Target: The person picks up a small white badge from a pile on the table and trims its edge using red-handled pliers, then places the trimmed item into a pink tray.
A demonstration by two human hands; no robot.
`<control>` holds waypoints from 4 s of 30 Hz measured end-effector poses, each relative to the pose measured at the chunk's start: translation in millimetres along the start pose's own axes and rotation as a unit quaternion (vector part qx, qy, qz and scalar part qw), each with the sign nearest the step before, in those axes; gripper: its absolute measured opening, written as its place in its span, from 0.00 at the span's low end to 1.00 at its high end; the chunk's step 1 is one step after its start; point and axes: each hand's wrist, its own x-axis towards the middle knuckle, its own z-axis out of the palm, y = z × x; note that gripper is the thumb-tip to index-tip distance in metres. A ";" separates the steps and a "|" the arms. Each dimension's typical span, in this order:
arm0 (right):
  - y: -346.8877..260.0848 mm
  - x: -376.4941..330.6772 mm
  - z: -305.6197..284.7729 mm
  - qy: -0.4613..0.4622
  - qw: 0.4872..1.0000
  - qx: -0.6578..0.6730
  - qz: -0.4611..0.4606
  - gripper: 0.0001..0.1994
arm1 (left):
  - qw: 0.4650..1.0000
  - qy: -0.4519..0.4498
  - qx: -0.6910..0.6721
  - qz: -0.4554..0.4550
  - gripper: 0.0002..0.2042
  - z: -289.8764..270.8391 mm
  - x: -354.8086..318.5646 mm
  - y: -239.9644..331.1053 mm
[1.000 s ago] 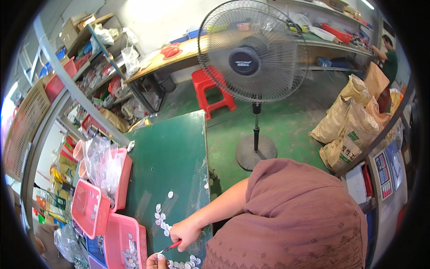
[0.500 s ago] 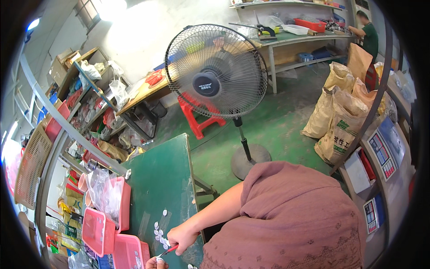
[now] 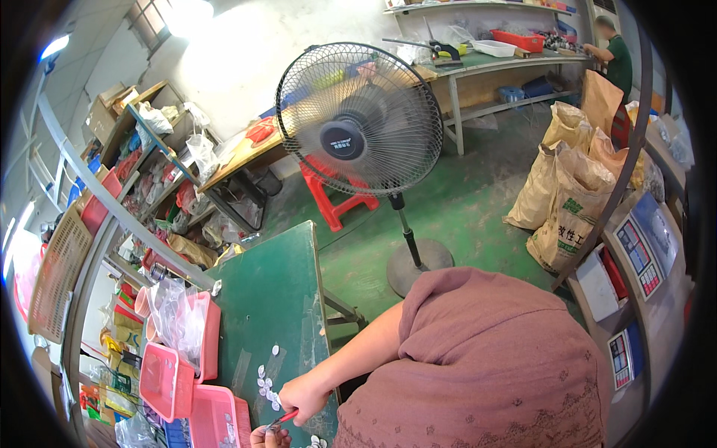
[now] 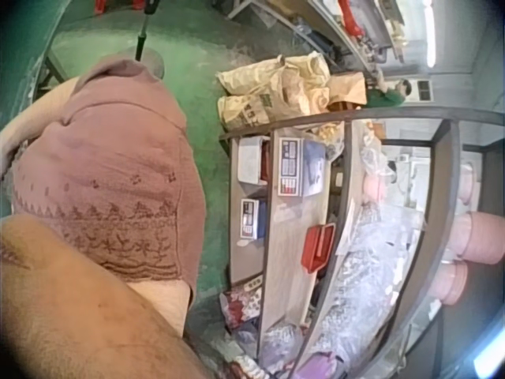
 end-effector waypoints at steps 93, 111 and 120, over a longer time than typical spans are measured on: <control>44.1 60.3 17.5 -0.124 0.986 0.107 0.041 0.15 | 0.951 0.281 -0.112 -0.064 0.07 6.4 -4.0 -11.5; 43.4 59.4 19.2 -0.122 0.988 0.085 0.034 0.14 | 0.947 0.279 -0.138 -0.076 0.06 7.8 -6.1 -15.7; 43.3 58.3 19.2 -0.130 0.987 0.082 0.038 0.14 | 0.951 0.274 -0.127 -0.068 0.06 9.1 -9.0 -15.1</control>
